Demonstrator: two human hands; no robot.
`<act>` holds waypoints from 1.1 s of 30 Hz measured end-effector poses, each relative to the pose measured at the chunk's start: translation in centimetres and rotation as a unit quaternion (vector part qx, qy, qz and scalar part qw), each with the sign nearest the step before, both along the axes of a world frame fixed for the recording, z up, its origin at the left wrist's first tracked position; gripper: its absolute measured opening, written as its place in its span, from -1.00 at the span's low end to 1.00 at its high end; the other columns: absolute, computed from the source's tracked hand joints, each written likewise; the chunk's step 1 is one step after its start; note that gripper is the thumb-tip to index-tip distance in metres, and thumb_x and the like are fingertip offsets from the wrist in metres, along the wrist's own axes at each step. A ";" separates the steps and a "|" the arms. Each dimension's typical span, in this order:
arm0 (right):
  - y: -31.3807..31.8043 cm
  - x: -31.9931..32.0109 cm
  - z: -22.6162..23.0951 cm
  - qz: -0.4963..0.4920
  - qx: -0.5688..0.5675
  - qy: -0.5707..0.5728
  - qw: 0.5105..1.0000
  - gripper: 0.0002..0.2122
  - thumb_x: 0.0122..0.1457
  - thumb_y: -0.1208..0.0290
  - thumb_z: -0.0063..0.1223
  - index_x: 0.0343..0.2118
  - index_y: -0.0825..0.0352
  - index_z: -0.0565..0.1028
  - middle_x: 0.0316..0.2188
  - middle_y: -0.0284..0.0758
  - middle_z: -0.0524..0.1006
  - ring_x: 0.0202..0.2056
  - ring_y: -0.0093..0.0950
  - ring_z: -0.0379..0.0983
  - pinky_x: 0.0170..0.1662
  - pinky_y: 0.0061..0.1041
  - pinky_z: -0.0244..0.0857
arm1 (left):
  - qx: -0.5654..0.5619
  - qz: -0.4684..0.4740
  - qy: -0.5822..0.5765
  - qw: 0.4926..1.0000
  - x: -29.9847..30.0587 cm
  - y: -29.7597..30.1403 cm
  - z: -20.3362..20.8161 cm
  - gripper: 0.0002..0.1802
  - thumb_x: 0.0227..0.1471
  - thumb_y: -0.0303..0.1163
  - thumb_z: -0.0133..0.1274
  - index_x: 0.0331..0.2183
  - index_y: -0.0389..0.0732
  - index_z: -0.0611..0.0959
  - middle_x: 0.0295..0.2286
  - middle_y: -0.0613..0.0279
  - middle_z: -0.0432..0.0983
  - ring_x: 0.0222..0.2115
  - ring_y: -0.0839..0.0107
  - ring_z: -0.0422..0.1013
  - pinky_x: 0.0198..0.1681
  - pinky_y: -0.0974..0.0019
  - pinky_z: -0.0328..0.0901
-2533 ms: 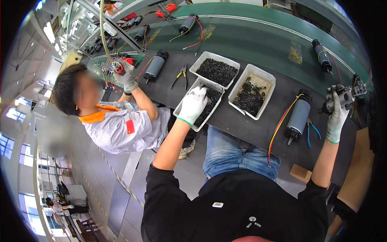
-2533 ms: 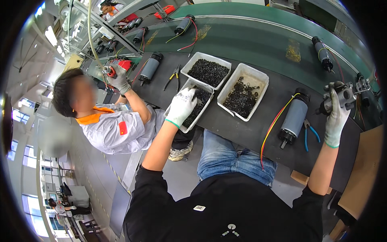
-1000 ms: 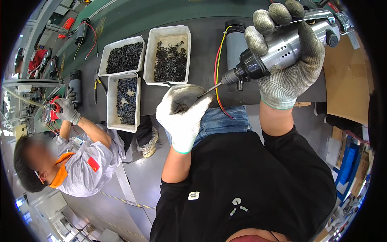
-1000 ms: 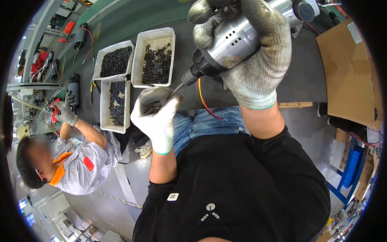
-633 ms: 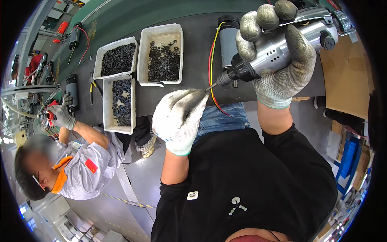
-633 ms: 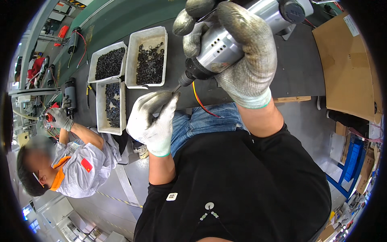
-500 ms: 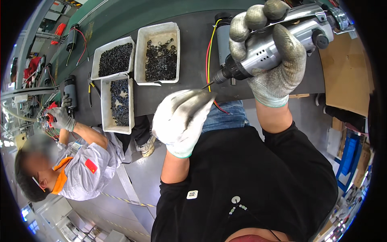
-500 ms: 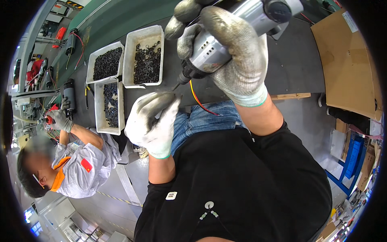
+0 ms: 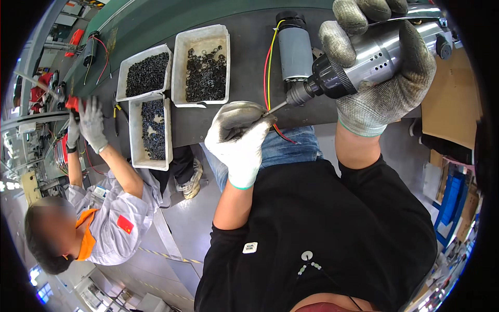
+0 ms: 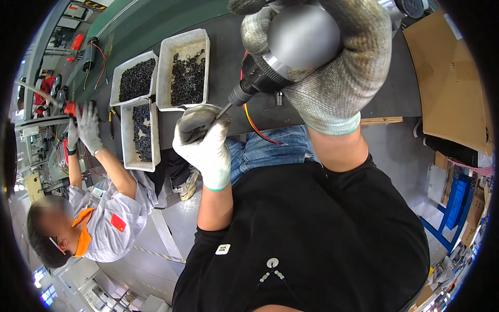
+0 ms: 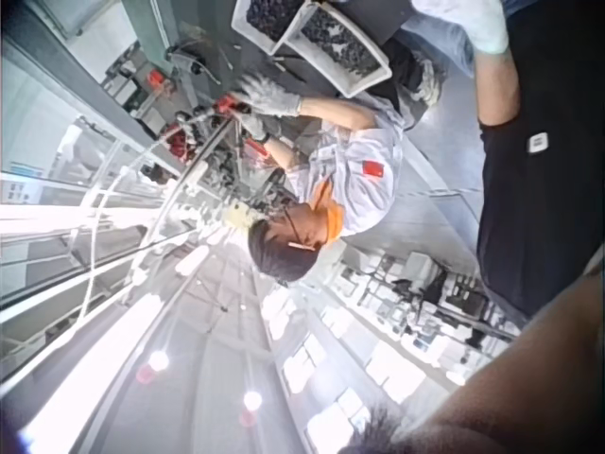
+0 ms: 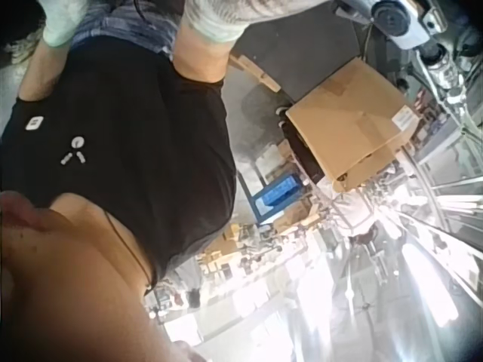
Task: Assembling electric motor components using an electric screwdriver and pliers at a factory workbench.
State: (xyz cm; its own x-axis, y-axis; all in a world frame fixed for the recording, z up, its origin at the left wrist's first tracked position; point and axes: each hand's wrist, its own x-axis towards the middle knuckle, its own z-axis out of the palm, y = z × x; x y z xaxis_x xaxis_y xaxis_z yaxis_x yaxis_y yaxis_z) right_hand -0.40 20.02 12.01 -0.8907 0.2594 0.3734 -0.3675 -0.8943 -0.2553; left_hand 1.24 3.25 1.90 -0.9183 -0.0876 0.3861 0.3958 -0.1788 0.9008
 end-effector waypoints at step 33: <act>4.7 -1.4 -4.2 -0.062 0.154 0.053 0.985 -0.64 0.30 0.39 0.06 0.13 0.31 0.41 -0.11 -0.18 0.52 -0.05 -0.22 0.44 -0.23 -0.36 0.49 | -0.106 -0.006 -0.137 0.985 0.5 2.6 -0.8 -0.75 -0.07 -0.48 0.40 -0.35 -0.31 0.66 -0.41 0.11 0.66 -0.44 0.38 0.58 -0.39 0.34 0.43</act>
